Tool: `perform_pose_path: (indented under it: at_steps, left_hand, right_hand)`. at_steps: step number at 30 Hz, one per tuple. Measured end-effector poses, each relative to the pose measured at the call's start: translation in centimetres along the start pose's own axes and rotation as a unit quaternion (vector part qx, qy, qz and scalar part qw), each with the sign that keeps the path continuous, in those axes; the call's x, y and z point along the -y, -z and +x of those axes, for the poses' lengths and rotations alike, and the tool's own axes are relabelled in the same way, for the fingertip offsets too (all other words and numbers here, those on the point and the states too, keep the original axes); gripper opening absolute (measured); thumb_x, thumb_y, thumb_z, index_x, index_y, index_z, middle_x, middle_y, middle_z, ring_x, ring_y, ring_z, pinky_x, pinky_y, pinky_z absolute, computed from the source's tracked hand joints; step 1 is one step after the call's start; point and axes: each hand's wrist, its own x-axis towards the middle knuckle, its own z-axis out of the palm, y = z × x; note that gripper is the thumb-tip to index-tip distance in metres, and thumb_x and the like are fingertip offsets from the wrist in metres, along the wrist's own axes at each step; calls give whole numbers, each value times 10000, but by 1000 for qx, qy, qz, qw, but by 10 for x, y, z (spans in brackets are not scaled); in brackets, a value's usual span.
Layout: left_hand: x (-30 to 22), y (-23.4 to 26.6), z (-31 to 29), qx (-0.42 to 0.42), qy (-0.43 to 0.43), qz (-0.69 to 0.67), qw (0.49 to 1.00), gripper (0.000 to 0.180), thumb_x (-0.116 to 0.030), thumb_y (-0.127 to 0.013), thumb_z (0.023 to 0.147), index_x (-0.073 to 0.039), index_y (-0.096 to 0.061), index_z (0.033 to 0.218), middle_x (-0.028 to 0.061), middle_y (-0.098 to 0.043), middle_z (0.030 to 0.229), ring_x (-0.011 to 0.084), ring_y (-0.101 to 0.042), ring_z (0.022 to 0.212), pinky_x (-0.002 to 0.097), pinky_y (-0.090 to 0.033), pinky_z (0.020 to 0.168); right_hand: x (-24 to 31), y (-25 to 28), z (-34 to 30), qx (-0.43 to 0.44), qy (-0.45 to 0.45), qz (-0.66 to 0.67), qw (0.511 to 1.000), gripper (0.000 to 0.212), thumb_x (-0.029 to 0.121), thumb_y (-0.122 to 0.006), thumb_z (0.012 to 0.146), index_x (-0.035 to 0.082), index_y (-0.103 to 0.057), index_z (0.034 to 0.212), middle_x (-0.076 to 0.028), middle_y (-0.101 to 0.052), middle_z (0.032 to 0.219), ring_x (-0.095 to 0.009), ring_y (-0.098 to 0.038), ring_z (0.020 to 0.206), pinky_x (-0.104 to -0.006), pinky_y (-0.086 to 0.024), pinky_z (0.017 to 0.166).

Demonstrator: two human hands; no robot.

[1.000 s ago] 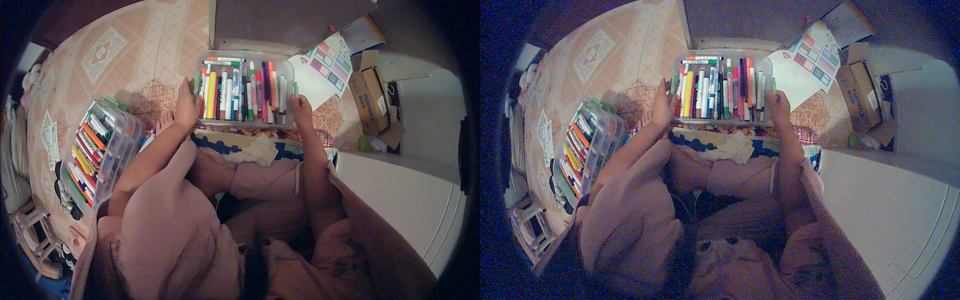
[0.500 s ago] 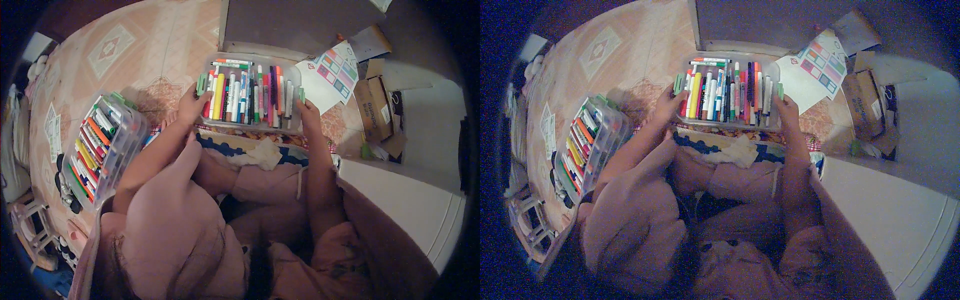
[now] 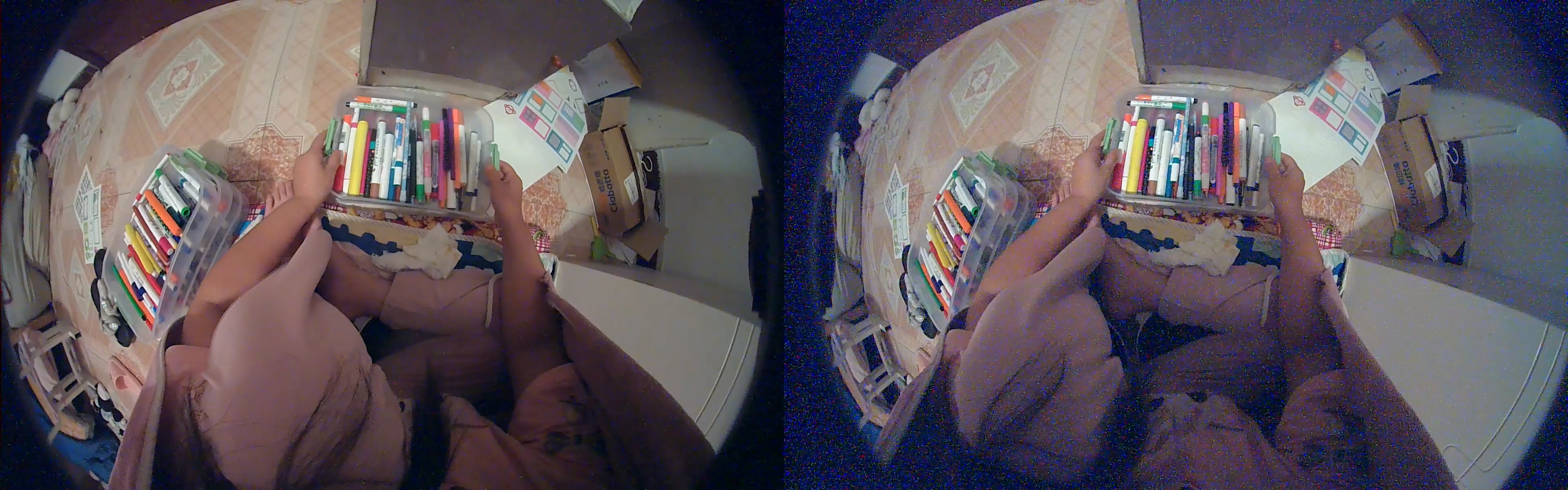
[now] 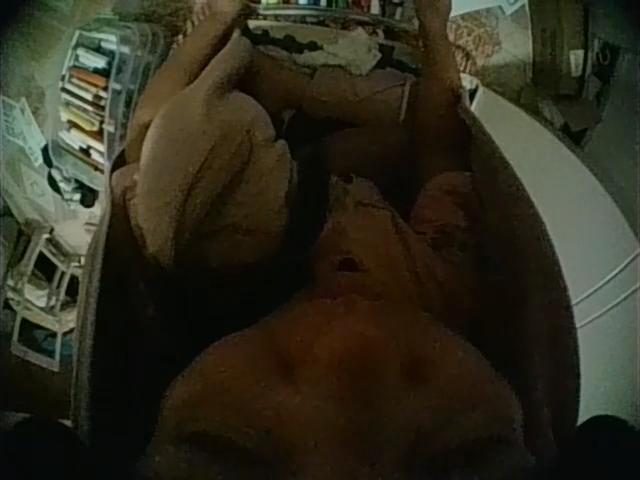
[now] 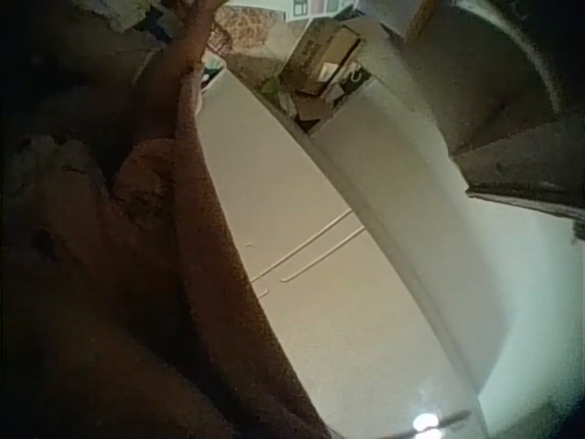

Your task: The person organizes markers into containers by picking them up from a pile and placing them into bins, eventually closing a bin with a lid.

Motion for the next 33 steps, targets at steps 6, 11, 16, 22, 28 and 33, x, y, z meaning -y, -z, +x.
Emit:
perform_pose_path:
  at_steps: [6, 11, 16, 22, 28, 33]
  left_hand:
    - [4, -5, 3, 5, 29, -49, 998, 432, -206, -564, 713, -66, -482, 1113, 192, -585, 713, 324, -583, 650, 382, -458, 587]
    - [7, -3, 8, 43, 47, -68, 996, 404, -215, -584, 705, -50, -518, 1068, 190, -599, 766, 293, -600, 694, 342, -467, 633]
    - [7, -14, 6, -39, -32, -114, 992, 336, -195, -567, 735, -16, -528, 1016, 195, -598, 788, 291, -599, 690, 336, -464, 632]
    - [-14, 2, 2, -21, 11, -61, 998, 260, -189, -544, 757, -7, -535, 943, 194, -592, 756, 316, -589, 677, 363, -454, 607]
    - [-4, -4, 5, -35, -9, -81, 996, 258, -185, -545, 751, -19, -536, 949, 191, -592, 751, 320, -587, 659, 366, -453, 589]
    - [-2, -1, -1, -35, 27, -92, 995, 261, -167, -555, 742, -25, -537, 960, 174, -596, 747, 276, -585, 622, 333, -455, 588]
  right_hand:
    - [7, 0, -6, 9, -24, 85, 996, 249, 174, -550, 804, -6, -540, 976, 4, -532, 750, -58, -464, 648, -196, -384, 574]
    - [3, -5, -2, -16, -21, 57, 998, 208, 186, -578, 786, 8, -546, 888, 14, -518, 728, -54, -450, 633, -190, -373, 564]
    - [-8, -7, 1, -65, 43, -40, 996, 196, 203, -591, 773, 17, -545, 809, 7, -516, 688, -64, -451, 616, -204, -377, 553]
    - [9, -13, -7, -76, 53, -26, 995, 186, 190, -574, 786, 5, -555, 800, 13, -510, 660, -48, -431, 591, -199, -364, 532]
    - [5, -10, -4, -94, 52, -106, 989, 189, 188, -549, 804, -1, -558, 816, 21, -494, 650, -54, -415, 585, -208, -362, 533]
    - [8, -11, -5, -68, 58, -14, 996, 189, 188, -544, 809, 2, -553, 835, 17, -501, 678, -57, -429, 621, -205, -368, 562]
